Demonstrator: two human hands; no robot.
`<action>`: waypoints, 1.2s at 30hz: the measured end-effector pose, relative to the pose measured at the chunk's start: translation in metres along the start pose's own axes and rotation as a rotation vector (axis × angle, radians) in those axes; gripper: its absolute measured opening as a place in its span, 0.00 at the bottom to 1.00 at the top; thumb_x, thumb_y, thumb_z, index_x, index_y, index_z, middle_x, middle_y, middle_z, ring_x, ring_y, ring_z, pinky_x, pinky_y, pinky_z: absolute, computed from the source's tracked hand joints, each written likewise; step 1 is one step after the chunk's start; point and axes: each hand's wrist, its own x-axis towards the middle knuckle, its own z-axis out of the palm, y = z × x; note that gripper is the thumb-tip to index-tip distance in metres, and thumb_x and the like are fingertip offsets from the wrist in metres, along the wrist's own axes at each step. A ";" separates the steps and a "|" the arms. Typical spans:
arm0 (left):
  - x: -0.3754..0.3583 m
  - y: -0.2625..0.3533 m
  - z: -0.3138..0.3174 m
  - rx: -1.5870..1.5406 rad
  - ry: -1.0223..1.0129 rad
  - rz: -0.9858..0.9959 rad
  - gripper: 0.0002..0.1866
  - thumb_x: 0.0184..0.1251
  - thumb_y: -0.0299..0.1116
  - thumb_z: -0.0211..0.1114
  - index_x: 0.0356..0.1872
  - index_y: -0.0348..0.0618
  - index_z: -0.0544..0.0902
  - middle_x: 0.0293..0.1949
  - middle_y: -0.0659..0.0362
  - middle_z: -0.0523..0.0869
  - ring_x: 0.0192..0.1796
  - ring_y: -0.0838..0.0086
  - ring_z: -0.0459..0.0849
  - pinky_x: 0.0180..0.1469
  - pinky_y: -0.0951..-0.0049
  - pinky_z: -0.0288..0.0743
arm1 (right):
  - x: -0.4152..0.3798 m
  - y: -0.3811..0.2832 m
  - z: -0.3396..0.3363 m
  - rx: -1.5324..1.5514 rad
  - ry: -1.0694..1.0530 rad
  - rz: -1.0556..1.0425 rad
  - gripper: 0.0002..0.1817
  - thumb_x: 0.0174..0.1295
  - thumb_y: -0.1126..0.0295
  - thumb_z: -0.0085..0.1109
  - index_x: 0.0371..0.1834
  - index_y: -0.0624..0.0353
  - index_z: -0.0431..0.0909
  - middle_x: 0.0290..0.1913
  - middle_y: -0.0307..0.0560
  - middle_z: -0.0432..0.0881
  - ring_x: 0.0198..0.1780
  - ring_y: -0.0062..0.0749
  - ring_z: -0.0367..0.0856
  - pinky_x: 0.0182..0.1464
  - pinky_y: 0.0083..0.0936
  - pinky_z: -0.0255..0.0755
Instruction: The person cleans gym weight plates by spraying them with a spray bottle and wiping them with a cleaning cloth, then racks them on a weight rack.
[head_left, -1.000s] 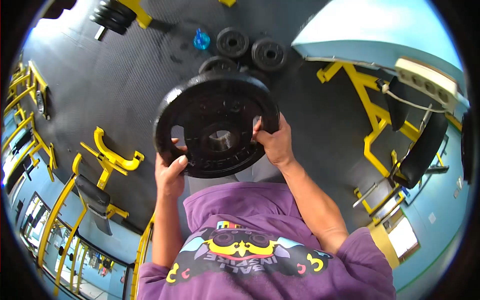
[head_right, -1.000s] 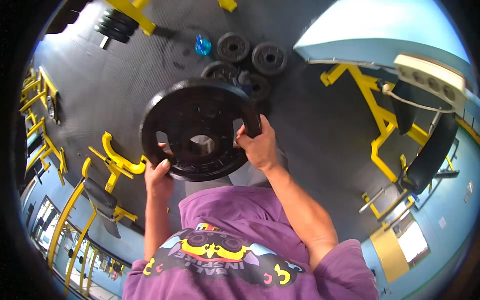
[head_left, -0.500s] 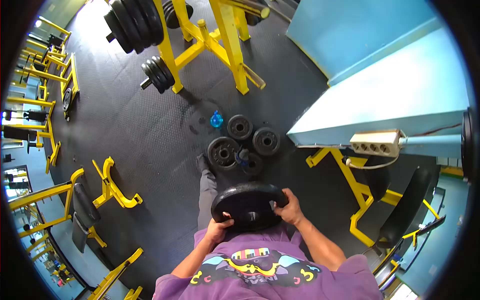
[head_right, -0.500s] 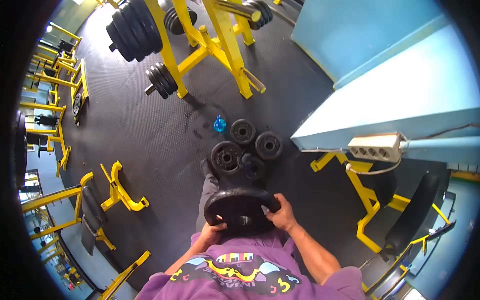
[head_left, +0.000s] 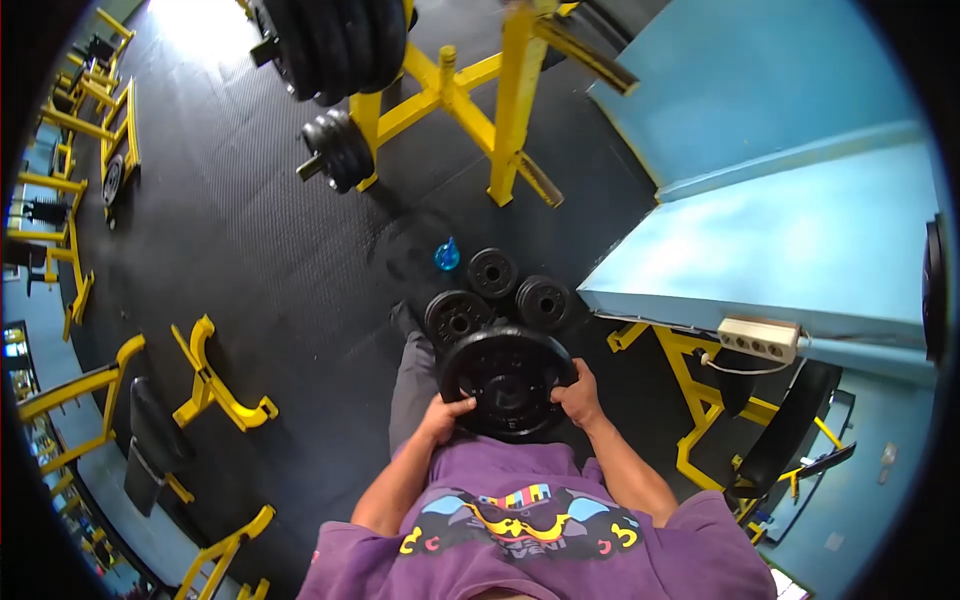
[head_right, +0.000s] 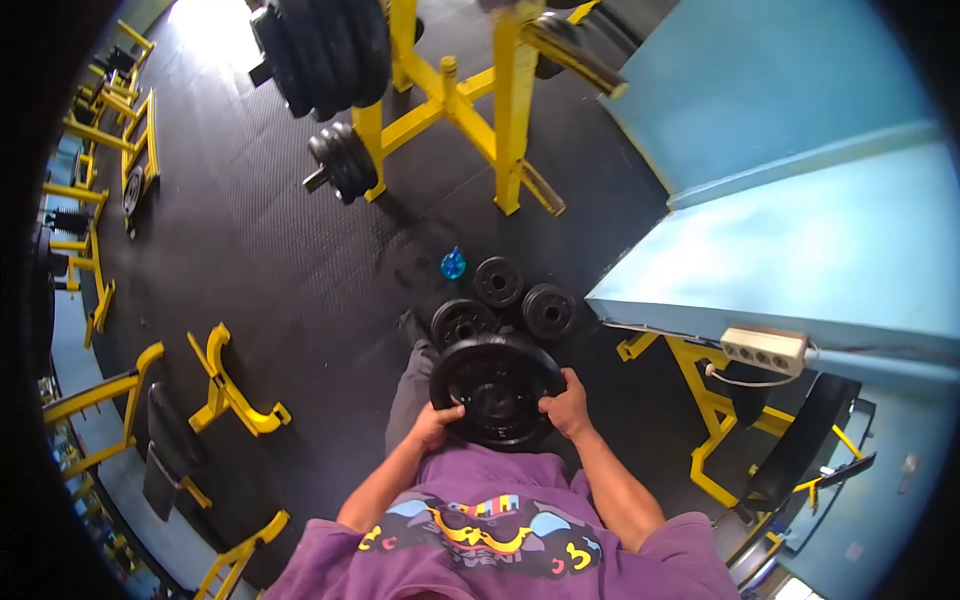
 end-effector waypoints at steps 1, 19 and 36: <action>-0.001 0.022 -0.008 0.053 0.031 0.039 0.13 0.54 0.29 0.78 0.38 0.45 0.81 0.34 0.64 0.83 0.39 0.74 0.80 0.46 0.72 0.73 | 0.003 -0.008 0.016 -0.011 -0.014 0.024 0.19 0.40 0.84 0.63 0.39 0.60 0.74 0.30 0.38 0.76 0.31 0.24 0.77 0.34 0.24 0.75; -0.034 0.211 -0.008 -0.039 0.026 0.108 0.21 0.64 0.44 0.73 0.53 0.48 0.77 0.41 0.63 0.82 0.44 0.72 0.80 0.51 0.67 0.75 | 0.003 -0.149 0.096 0.116 0.109 -0.084 0.18 0.40 0.80 0.64 0.38 0.61 0.73 0.30 0.36 0.77 0.31 0.22 0.76 0.38 0.23 0.73; 0.051 0.397 -0.239 -0.203 0.234 -0.145 0.28 0.66 0.61 0.66 0.53 0.49 0.80 0.41 0.61 0.85 0.42 0.75 0.82 0.51 0.66 0.77 | 0.112 -0.252 0.403 -0.405 0.167 -0.121 0.21 0.38 0.78 0.65 0.40 0.62 0.72 0.31 0.37 0.77 0.31 0.24 0.76 0.37 0.25 0.74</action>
